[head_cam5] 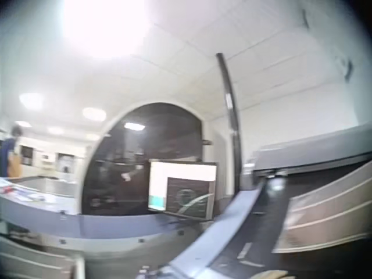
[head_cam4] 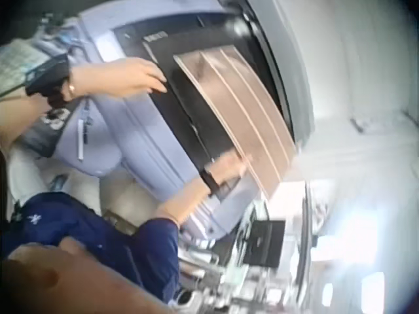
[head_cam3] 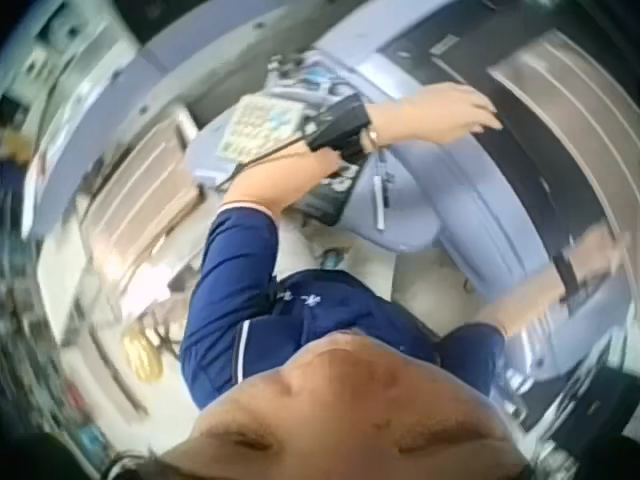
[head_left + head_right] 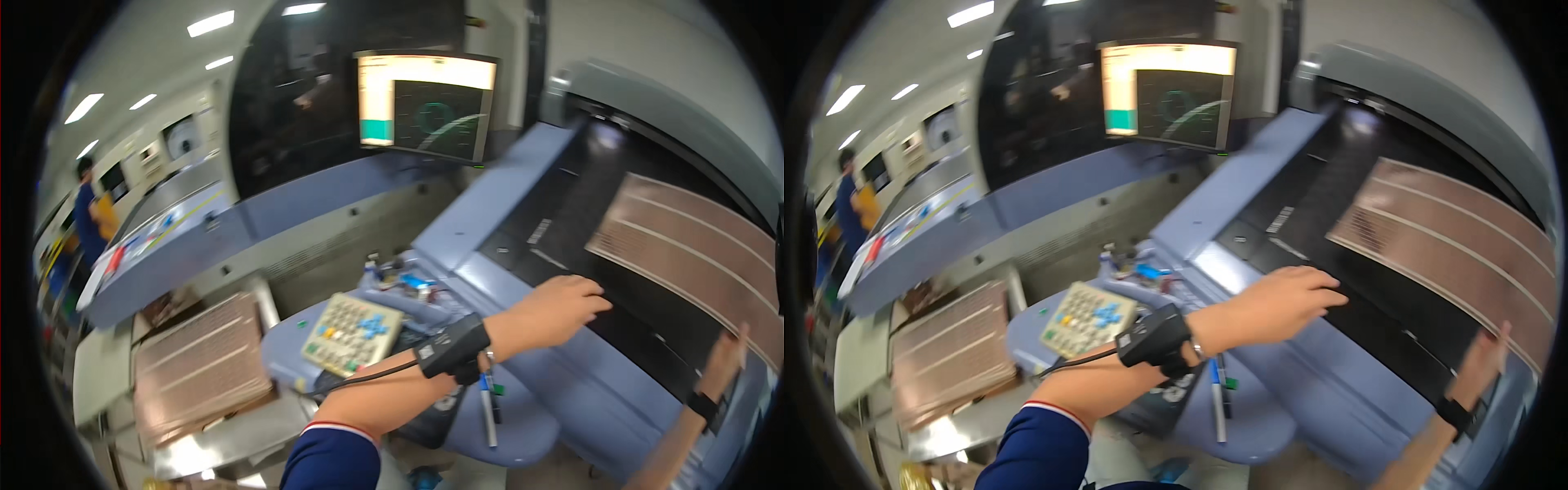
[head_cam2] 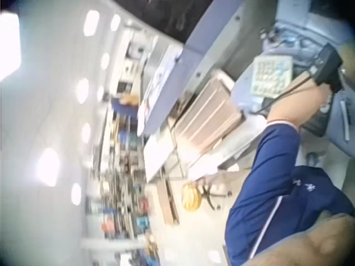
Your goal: The worker is using an Automated Optical Inspection (AOI) machine to check and mark large PCB panels for defects.
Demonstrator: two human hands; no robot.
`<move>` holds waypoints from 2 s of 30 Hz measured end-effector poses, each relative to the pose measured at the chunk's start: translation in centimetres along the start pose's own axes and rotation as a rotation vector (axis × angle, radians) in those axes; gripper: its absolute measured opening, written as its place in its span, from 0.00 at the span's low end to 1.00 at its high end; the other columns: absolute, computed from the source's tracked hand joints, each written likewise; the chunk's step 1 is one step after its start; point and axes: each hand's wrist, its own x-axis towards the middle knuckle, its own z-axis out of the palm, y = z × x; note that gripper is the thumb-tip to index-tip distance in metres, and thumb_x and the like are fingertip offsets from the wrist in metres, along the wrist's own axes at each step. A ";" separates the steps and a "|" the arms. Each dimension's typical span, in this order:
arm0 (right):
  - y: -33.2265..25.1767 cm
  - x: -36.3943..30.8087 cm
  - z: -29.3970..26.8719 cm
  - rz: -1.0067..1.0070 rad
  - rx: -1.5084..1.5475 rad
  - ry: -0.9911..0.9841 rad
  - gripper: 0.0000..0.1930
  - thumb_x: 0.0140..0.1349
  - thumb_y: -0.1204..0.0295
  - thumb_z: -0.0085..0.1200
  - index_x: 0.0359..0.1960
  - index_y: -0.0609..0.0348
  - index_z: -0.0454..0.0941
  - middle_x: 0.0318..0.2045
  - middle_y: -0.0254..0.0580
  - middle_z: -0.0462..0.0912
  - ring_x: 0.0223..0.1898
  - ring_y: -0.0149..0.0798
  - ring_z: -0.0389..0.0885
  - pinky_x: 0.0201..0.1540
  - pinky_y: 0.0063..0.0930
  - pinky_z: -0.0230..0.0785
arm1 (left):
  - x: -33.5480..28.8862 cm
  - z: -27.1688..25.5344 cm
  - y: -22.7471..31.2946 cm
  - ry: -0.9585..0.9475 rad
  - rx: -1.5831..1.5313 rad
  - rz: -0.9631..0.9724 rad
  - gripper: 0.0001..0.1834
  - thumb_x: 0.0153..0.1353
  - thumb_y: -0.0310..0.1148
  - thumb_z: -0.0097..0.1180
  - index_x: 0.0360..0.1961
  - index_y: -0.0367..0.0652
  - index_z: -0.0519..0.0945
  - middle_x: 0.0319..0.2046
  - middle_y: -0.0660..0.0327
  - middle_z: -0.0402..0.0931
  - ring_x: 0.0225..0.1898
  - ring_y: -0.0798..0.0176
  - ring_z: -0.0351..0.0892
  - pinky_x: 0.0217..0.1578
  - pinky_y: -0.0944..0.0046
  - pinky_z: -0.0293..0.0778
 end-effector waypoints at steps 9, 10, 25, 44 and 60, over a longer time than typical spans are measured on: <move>7.2 -9.5 7.1 0.050 -0.108 0.053 0.19 0.72 0.74 0.47 0.63 0.59 0.63 0.59 0.48 0.70 0.59 0.44 0.72 0.63 0.43 0.67 | 7.9 7.7 -4.3 0.213 0.158 -0.035 0.23 0.67 0.35 0.51 0.63 0.50 0.70 0.67 0.52 0.61 0.69 0.46 0.58 0.67 0.45 0.56; 7.2 -10.1 7.8 0.066 -0.127 0.082 0.20 0.72 0.73 0.47 0.63 0.58 0.62 0.60 0.47 0.70 0.59 0.44 0.72 0.63 0.43 0.67 | 8.6 8.6 -5.0 0.194 0.216 -0.076 0.22 0.70 0.39 0.48 0.65 0.53 0.69 0.69 0.54 0.60 0.70 0.45 0.55 0.68 0.41 0.53; -6.6 -1.8 -5.2 0.169 -0.791 0.292 0.21 0.66 0.76 0.53 0.61 0.59 0.70 0.57 0.47 0.76 0.56 0.42 0.76 0.63 0.34 0.66 | 7.5 11.3 -10.4 0.020 0.403 -0.278 0.21 0.69 0.46 0.47 0.63 0.65 0.72 0.67 0.62 0.64 0.69 0.47 0.61 0.63 0.31 0.56; -0.2 -8.0 -3.2 -0.368 -1.417 -0.555 0.21 0.70 0.78 0.45 0.64 0.66 0.67 0.63 0.48 0.71 0.61 0.40 0.71 0.61 0.31 0.67 | -9.9 -7.9 1.1 -0.029 0.134 -0.284 0.21 0.63 0.30 0.57 0.58 0.49 0.77 0.61 0.54 0.72 0.61 0.48 0.71 0.60 0.52 0.69; 15.1 -35.2 16.9 -0.325 -1.132 -1.130 0.22 0.54 0.89 0.45 0.50 0.62 0.78 0.58 0.59 0.76 0.57 0.56 0.77 0.59 0.40 0.68 | -41.9 -16.9 0.5 0.288 0.698 -1.155 0.14 0.63 0.36 0.56 0.49 0.54 0.82 0.57 0.57 0.74 0.62 0.50 0.69 0.61 0.44 0.63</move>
